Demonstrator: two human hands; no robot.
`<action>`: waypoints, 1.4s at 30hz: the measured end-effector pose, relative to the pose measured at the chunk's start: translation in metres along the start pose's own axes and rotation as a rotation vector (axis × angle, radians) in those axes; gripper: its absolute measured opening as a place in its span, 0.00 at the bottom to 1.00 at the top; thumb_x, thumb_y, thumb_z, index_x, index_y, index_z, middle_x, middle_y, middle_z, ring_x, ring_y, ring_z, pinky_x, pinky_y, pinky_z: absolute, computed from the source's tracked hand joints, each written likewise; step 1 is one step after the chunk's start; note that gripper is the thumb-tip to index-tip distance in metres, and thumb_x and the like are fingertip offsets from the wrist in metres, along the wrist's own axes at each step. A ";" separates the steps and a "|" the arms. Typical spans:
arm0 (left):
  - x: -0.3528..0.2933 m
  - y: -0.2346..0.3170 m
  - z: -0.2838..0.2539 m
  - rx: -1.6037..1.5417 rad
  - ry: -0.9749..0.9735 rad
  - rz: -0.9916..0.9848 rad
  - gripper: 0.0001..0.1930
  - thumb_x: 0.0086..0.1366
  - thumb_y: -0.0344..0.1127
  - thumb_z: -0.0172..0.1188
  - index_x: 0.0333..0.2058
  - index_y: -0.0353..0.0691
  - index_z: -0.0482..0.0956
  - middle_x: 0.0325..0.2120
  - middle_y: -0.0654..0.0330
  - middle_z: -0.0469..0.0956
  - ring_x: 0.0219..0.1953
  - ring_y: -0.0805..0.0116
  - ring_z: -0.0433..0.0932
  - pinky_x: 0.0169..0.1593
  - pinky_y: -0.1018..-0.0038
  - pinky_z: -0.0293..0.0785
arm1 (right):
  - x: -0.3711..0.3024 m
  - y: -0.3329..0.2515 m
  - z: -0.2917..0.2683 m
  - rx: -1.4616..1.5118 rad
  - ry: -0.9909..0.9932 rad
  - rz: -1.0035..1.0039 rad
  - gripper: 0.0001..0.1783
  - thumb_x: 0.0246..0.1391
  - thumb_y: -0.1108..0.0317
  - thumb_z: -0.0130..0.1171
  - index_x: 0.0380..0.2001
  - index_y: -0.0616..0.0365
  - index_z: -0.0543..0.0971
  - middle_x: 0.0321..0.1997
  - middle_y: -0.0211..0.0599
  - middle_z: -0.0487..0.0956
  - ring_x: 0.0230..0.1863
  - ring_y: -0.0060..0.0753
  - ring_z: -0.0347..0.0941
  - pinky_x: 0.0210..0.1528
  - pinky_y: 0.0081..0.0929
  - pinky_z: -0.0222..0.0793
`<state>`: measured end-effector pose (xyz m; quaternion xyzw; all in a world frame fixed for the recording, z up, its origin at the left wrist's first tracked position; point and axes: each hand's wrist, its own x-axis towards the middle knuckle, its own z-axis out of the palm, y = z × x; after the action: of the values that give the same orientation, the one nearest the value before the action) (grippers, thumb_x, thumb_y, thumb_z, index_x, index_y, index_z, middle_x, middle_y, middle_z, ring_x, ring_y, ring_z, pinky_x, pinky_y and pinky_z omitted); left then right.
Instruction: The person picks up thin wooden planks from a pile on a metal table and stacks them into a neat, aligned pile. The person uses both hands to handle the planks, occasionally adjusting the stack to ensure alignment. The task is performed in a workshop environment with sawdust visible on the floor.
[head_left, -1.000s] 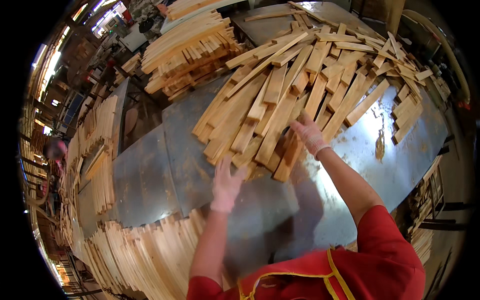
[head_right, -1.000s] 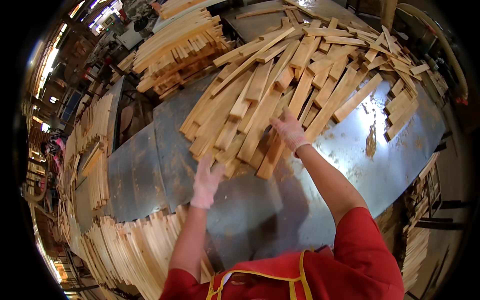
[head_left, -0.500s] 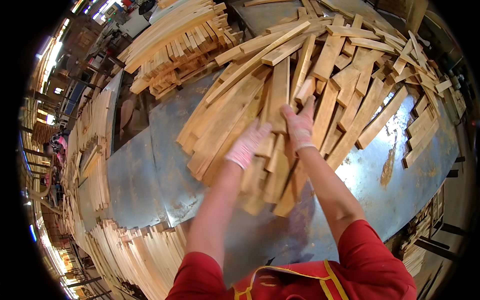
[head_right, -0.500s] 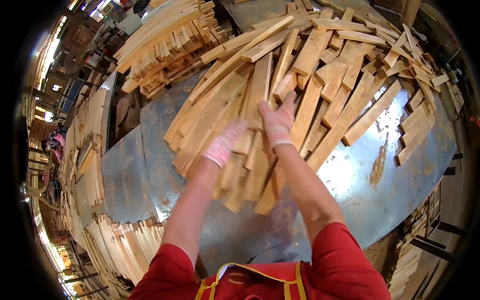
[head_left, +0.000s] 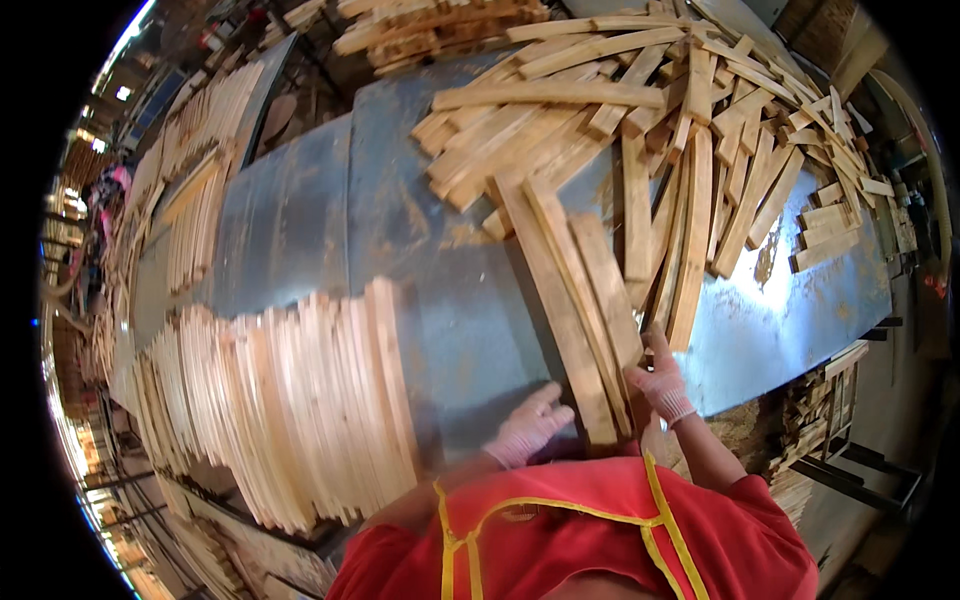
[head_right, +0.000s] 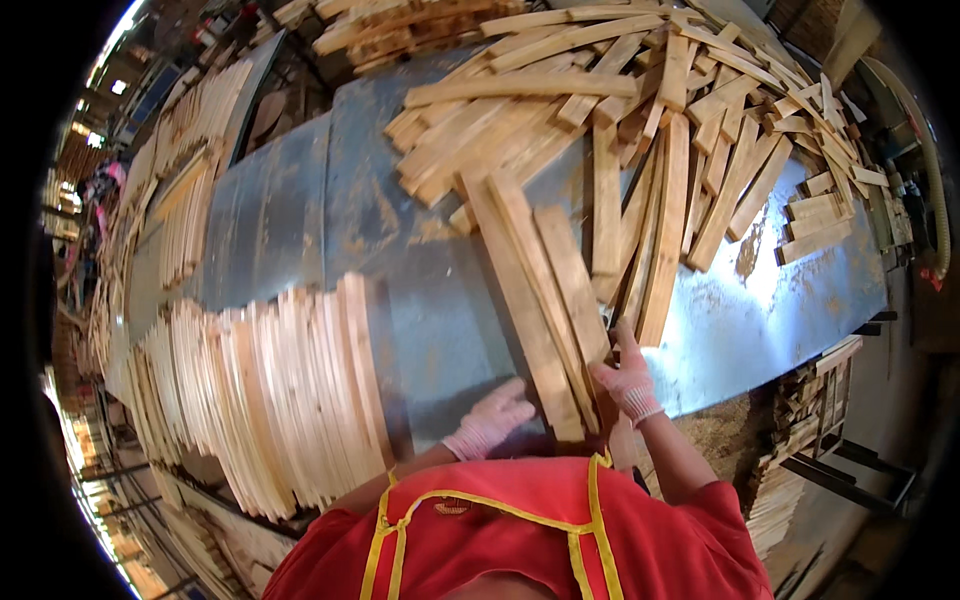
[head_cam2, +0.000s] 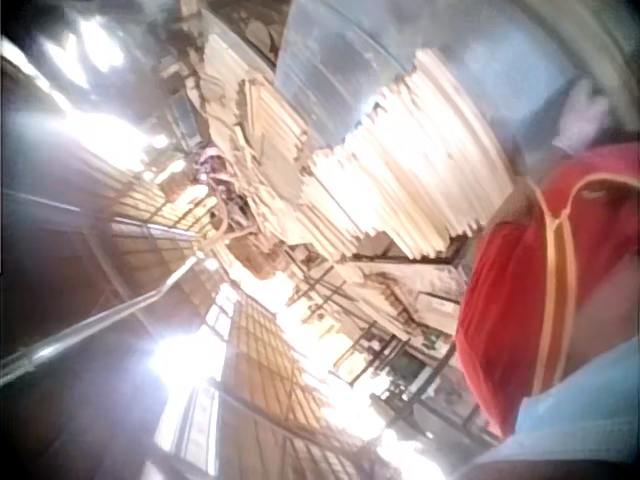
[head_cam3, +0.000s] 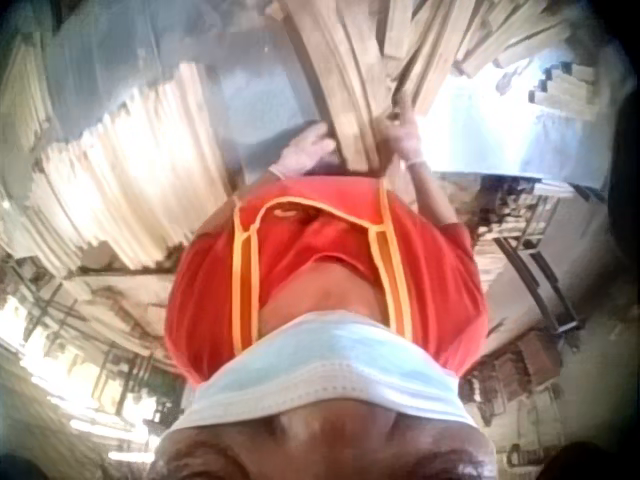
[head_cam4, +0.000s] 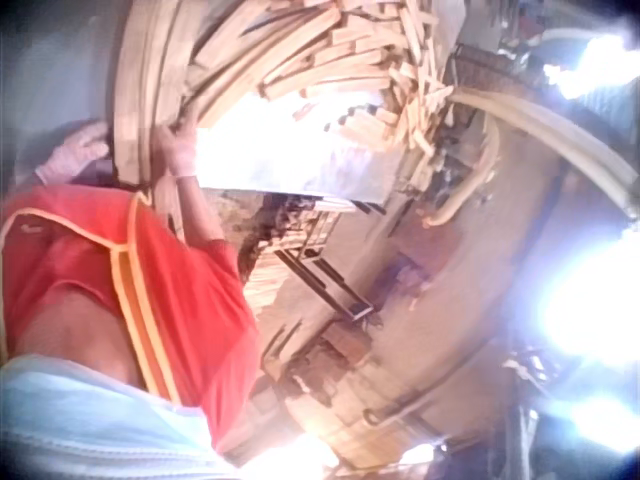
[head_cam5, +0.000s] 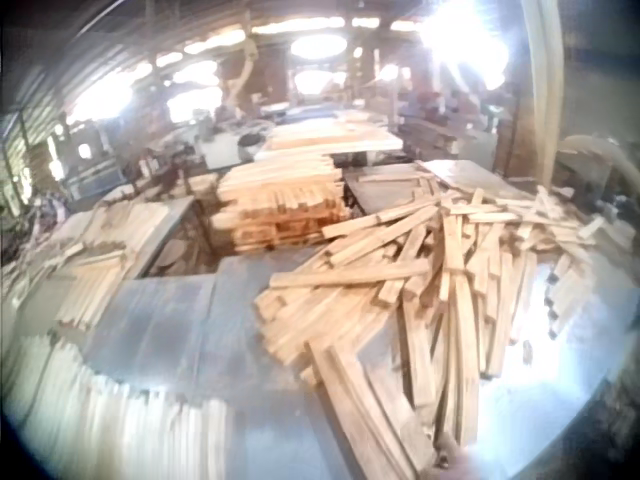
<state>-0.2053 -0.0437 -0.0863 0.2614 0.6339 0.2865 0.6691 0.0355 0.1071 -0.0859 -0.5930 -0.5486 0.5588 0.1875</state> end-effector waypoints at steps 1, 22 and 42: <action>-0.026 0.021 -0.012 -0.064 -0.038 -0.021 0.41 0.71 0.46 0.65 0.74 0.32 0.58 0.70 0.48 0.69 0.67 0.57 0.73 0.69 0.67 0.68 | -0.006 0.016 0.003 0.044 -0.026 0.015 0.41 0.53 0.73 0.68 0.71 0.65 0.68 0.66 0.45 0.78 0.61 0.34 0.76 0.63 0.31 0.73; -0.172 -0.124 -0.098 1.132 0.983 0.118 0.42 0.60 0.52 0.70 0.69 0.40 0.68 0.69 0.51 0.65 0.73 0.46 0.59 0.74 0.51 0.54 | -0.068 -0.093 0.290 -0.628 -0.705 -0.631 0.37 0.58 0.56 0.62 0.64 0.66 0.66 0.60 0.66 0.78 0.62 0.67 0.74 0.64 0.51 0.71; -0.024 -0.022 -0.025 -0.512 0.338 0.075 0.29 0.64 0.33 0.68 0.64 0.41 0.71 0.53 0.55 0.78 0.49 0.63 0.80 0.52 0.65 0.81 | 0.028 -0.023 0.061 -0.482 -0.051 -0.353 0.48 0.55 0.56 0.69 0.75 0.59 0.62 0.66 0.58 0.77 0.66 0.59 0.73 0.66 0.45 0.70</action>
<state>-0.2297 -0.0764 -0.0865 0.0562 0.6332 0.5010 0.5873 -0.0338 0.1153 -0.0981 -0.5017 -0.7645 0.3861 0.1217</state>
